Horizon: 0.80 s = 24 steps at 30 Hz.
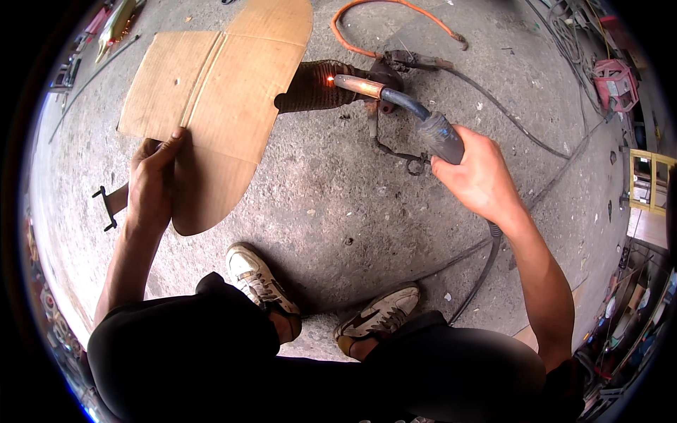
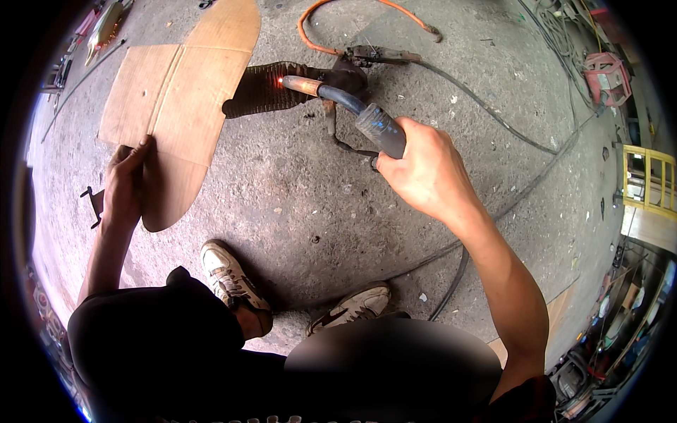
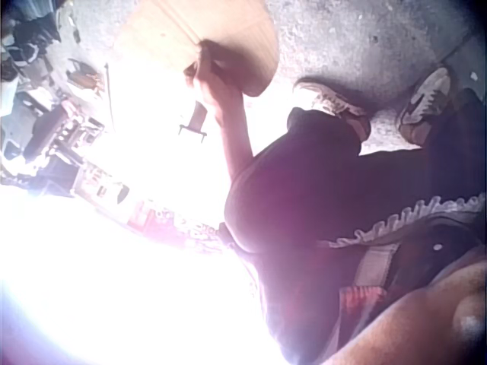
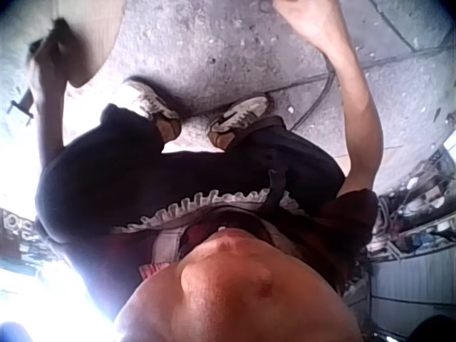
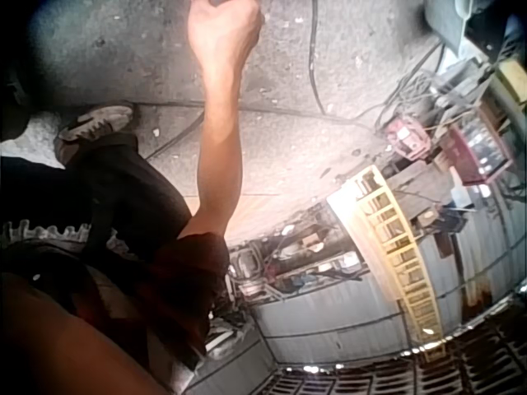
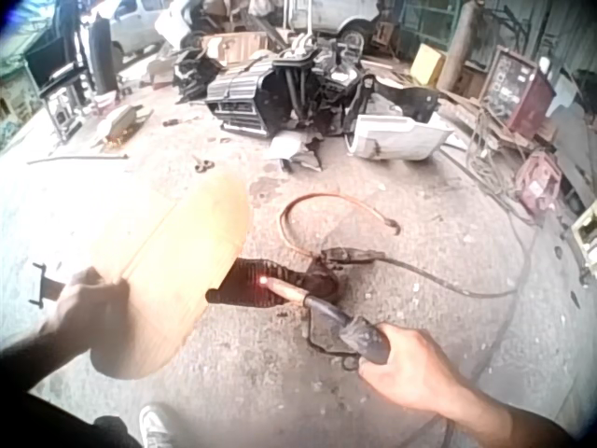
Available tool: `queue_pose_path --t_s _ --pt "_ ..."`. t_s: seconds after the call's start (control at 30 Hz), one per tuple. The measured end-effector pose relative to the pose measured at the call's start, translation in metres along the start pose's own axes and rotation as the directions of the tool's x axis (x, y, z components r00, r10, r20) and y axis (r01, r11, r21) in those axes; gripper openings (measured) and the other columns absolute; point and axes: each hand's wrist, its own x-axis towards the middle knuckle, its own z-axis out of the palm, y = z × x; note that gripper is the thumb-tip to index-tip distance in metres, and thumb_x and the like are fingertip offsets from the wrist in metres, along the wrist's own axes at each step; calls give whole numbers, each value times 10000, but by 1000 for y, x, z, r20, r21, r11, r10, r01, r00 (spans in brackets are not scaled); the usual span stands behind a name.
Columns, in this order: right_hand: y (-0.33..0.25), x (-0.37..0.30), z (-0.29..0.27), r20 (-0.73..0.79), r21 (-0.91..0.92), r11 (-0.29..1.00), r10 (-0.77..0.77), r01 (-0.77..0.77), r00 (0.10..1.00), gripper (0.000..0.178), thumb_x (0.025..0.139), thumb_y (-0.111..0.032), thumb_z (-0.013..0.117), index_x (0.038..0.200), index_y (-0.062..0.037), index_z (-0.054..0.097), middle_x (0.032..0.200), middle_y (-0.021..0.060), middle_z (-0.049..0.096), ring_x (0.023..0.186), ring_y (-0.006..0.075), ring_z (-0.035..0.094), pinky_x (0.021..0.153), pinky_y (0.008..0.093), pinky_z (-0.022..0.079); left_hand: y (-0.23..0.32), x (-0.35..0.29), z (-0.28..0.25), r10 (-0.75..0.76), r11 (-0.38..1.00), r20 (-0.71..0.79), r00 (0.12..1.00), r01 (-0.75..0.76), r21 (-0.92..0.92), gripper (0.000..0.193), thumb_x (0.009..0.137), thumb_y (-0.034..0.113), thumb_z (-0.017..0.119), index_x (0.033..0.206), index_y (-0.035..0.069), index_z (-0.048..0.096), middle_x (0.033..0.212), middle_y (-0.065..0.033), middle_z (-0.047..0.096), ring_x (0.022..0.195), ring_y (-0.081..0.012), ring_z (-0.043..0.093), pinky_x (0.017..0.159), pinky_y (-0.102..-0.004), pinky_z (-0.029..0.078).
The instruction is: The person welds a metal exhaust pipe on the floor using a welding torch, holding a piece of cardboard near the welding arc.
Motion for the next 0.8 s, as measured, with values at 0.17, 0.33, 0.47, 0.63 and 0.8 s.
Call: queue_pose_path --t_s 0.17,0.33,0.47,0.63,0.8 --pt "2 1 2 -11 7 1000 -21 21 1000 252 829 -141 680 1004 35 635 832 227 680 814 389 694 762 444 531 8 -10 14 -42 995 93 995 33 93 342 986 181 680 1220 -46 579 1024 -73 706 870 -111 665 790 -257 526" --pt "3 1 2 -20 -14 1000 -25 25 999 266 827 -145 685 1020 33 642 845 237 684 831 401 696 771 447 533 5 -9 17 -36 992 163 986 15 129 355 984 184 682 1228 -49 574 1034 -80 709 853 -111 669 772 -253 532" --pt "4 1 4 -24 20 999 -31 31 999 288 826 -148 691 1046 31 647 858 237 691 842 397 701 780 445 534 4 -12 18 0 999 133 991 -7 51 374 988 201 676 1248 -45 569 1084 -97 695 910 -129 664 815 -263 524" --pt "8 1 2 -37 30 999 -43 44 998 295 828 -150 692 1053 34 647 854 227 694 836 375 708 780 437 531 0 0 -1 -5 998 48 999 3 55 377 998 207 660 1259 -49 565 1127 -109 680 991 -150 651 878 -289 506" --pt "2 1 -1 -3 -1 1000 10 -10 1000 271 827 -146 685 1024 35 640 825 216 685 799 356 706 754 435 529 -4 2 -2 23 1000 1 1000 -23 -15 347 994 192 668 1210 -62 574 1114 -115 673 1008 -146 638 888 -290 496"
